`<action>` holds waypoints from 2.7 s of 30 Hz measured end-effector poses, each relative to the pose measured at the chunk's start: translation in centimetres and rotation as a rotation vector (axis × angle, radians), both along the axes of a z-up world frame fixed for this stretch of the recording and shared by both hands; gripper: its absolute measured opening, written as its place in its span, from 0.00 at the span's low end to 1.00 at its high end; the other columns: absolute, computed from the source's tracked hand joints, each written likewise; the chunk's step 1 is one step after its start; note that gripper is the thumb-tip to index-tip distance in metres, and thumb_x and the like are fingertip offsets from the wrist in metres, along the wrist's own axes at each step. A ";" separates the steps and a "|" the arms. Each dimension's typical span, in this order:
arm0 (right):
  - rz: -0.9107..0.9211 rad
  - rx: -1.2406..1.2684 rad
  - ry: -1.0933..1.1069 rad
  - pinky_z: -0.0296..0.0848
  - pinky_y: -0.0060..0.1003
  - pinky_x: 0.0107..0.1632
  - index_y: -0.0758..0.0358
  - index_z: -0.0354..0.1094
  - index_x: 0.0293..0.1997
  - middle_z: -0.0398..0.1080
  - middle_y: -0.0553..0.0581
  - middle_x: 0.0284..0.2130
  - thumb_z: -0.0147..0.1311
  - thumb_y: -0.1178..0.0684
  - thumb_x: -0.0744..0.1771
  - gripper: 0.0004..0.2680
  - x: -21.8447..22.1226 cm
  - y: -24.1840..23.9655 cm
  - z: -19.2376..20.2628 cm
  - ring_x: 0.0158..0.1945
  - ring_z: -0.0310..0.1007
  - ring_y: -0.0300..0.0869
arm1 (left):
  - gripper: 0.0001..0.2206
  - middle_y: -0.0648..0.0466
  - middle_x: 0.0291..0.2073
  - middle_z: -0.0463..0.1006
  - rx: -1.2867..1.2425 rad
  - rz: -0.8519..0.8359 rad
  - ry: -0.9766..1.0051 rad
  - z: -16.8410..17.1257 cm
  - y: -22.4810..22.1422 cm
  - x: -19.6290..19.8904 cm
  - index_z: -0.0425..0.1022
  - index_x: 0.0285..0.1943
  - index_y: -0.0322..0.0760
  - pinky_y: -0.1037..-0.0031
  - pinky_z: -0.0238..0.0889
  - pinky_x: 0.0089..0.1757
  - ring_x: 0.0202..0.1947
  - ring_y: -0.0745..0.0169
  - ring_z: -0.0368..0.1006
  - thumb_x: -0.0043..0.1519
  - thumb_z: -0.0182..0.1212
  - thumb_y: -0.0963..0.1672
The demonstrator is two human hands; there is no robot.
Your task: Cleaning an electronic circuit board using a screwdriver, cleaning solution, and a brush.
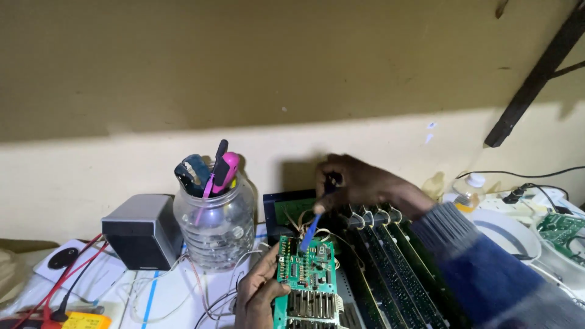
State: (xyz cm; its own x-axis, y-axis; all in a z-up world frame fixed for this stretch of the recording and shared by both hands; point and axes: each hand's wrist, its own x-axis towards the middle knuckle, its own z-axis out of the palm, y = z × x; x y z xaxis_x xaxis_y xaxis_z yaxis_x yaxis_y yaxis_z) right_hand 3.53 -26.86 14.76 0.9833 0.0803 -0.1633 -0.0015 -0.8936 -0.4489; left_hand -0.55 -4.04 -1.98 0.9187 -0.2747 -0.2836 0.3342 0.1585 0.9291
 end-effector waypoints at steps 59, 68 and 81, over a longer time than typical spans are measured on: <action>0.030 0.188 -0.056 0.64 0.57 0.65 0.52 0.75 0.33 0.78 0.51 0.42 0.70 0.44 0.58 0.10 1.9 -0.9 -3.1 0.52 0.76 0.45 | 0.44 0.59 0.78 0.61 -0.017 -0.084 0.022 -1.8 0.6 1.6 0.64 0.78 0.56 0.49 0.55 0.67 0.78 0.47 0.52 0.43 0.59 0.40; 0.159 0.309 -0.276 0.75 0.29 0.36 0.54 0.78 0.24 0.79 0.49 0.25 0.75 0.56 0.57 0.06 3.9 -1.8 -4.5 0.32 0.78 0.35 | 0.45 0.56 0.78 0.61 -0.002 -0.043 -0.080 -1.9 0.3 1.4 0.66 0.76 0.53 0.50 0.62 0.65 0.76 0.51 0.61 0.39 0.62 0.41; 0.236 0.610 0.124 0.78 0.51 0.57 0.53 0.79 0.43 0.83 0.53 0.47 0.53 0.47 0.66 0.09 -0.5 -0.3 -6.8 0.56 0.81 0.46 | 0.41 0.52 0.74 0.70 -0.098 -0.032 0.046 -0.8 0.4 0.8 0.69 0.75 0.50 0.52 0.62 0.65 0.77 0.57 0.62 0.45 0.59 0.38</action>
